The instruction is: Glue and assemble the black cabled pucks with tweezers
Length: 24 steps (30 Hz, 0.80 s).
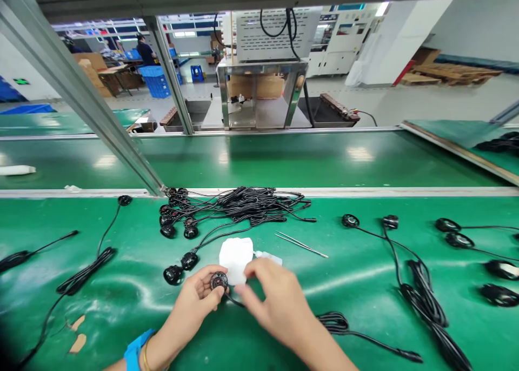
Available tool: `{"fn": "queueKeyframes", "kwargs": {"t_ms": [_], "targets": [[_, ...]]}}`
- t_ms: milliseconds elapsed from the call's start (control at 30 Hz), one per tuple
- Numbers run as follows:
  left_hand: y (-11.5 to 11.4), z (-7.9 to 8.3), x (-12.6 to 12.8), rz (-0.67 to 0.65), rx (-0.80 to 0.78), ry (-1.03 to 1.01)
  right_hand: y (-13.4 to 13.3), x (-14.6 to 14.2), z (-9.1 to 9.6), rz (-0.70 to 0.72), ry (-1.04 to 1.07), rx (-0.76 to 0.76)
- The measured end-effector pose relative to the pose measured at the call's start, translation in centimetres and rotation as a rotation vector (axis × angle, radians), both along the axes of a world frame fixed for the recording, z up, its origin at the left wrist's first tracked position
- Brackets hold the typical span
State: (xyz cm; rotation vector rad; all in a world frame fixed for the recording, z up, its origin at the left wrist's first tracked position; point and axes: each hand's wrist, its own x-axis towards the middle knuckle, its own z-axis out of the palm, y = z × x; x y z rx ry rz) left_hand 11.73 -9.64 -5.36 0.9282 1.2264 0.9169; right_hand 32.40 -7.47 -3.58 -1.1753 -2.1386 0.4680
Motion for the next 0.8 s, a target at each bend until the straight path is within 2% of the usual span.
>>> {"fn": "queueKeyframes", "kwargs": {"t_ms": [67, 200, 400, 467, 633, 733, 800], "targets": [[0.1, 0.2, 0.0, 0.017, 0.008, -0.061, -1.2, -1.7, -0.3, 0.104, 0.005, -0.042], [0.2, 0.2, -0.3, 0.010, -0.003, -0.193, -1.8, -2.5, -1.2, 0.075, 0.061, 0.028], [0.1, 0.5, -0.9, -0.079, 0.040, -0.254, -1.6, -2.1, -0.9, 0.083, 0.147, 0.051], [0.1, 0.9, -1.0, -0.119, 0.099, -0.146, -1.6, -2.3, -0.8, 0.099, 0.175, 0.055], [0.0, 1.4, -1.4, -0.109, 0.371, 0.345, -1.7, -2.6, -1.1, 0.138, 0.118, 0.068], [0.0, 1.1, -1.6, -0.146, 0.500, 0.379, -1.8, -2.6, -1.1, 0.142, 0.103, 0.059], [0.0, 0.8, -1.6, -0.152, 0.524, 0.354, -1.9, -2.6, -1.1, 0.143, 0.100, 0.064]]}}
